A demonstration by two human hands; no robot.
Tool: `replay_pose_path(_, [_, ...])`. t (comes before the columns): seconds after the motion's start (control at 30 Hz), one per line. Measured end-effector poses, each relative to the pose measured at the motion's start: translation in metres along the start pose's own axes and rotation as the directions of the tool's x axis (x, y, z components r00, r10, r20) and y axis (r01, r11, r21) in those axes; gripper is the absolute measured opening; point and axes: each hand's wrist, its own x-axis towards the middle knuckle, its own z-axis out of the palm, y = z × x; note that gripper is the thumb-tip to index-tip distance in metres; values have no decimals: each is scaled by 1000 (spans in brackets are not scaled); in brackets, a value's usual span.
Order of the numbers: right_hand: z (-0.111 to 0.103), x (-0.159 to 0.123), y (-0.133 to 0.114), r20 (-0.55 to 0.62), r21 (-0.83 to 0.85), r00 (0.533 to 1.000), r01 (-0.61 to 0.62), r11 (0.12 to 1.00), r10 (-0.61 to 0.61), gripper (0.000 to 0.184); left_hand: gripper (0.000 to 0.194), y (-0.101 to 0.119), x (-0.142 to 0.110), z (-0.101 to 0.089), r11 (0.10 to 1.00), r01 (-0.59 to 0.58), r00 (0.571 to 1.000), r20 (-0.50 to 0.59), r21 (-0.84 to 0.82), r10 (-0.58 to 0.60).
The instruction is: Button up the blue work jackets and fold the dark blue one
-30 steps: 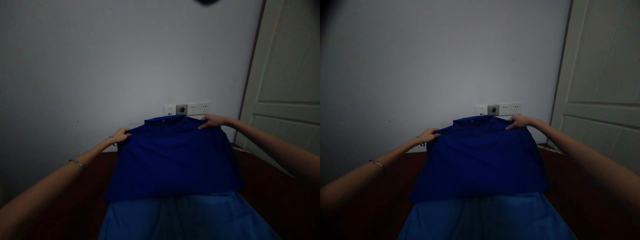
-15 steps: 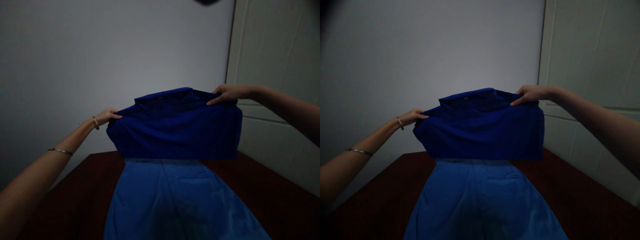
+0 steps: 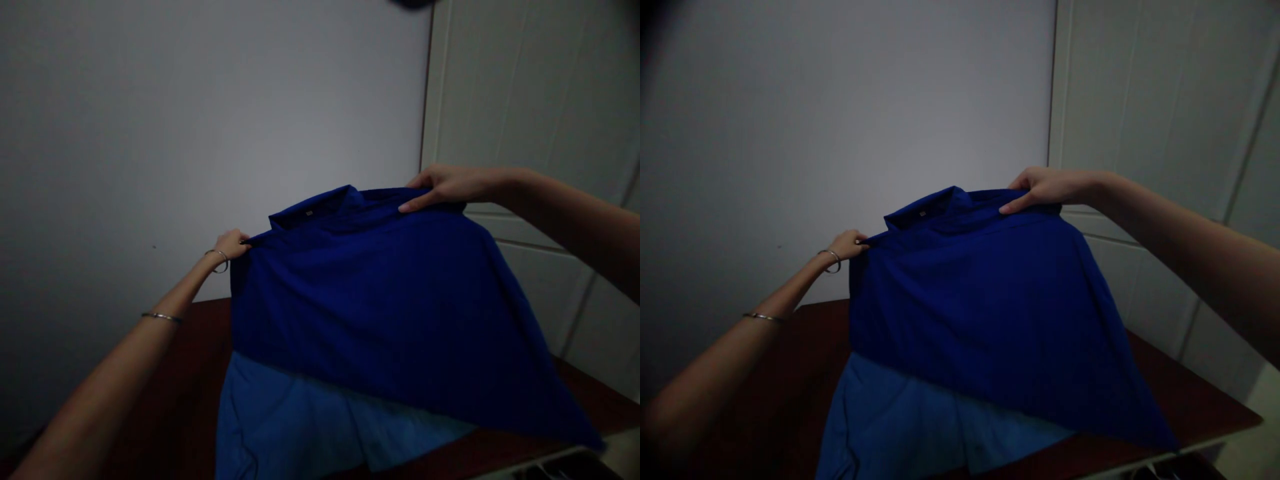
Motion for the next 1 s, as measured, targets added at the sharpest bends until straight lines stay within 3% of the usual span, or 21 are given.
replay_pose_path(0.07, [-3,3,-21,16,12,1000,-19,1000,19,35,27,2,5,1,990,11,998,-64,141,-2])
replay_pose_path(0.13, [-9,9,-38,21,22,1000,-20,1000,20,36,29,6,13,-1,983,45,997,-76,175,-32])
replay_pose_path(0.3, [-20,12,-47,-39,-14,999,-22,1000,21,38,29,24,30,1,985,171,972,-164,3,-169])
replay_pose_path(0.4, [-12,-22,-57,-131,-82,991,-31,996,21,38,24,33,21,-8,966,131,944,-271,-223,-190])
replay_pose_path(0.47, [-2,-61,-71,-197,-134,980,-33,990,7,38,22,39,6,-22,887,71,937,-274,-457,-216])
replay_pose_path(0.57, [17,-116,-84,-272,-164,962,-61,985,15,38,21,57,-11,-40,630,-22,949,-215,-776,-232])
replay_pose_path(0.7, [33,-153,-70,-296,-81,947,-153,985,123,40,20,97,-1,-33,334,-99,973,-161,-938,-165])
replay_pose_path(0.83, [39,-165,-49,-322,2,936,-150,989,142,40,19,136,23,-15,226,-118,984,-145,-967,-107])
replay_pose_path(1.0, [37,-169,-23,-378,-8,919,-121,993,109,42,20,176,56,2,206,-173,975,-197,-963,-104])
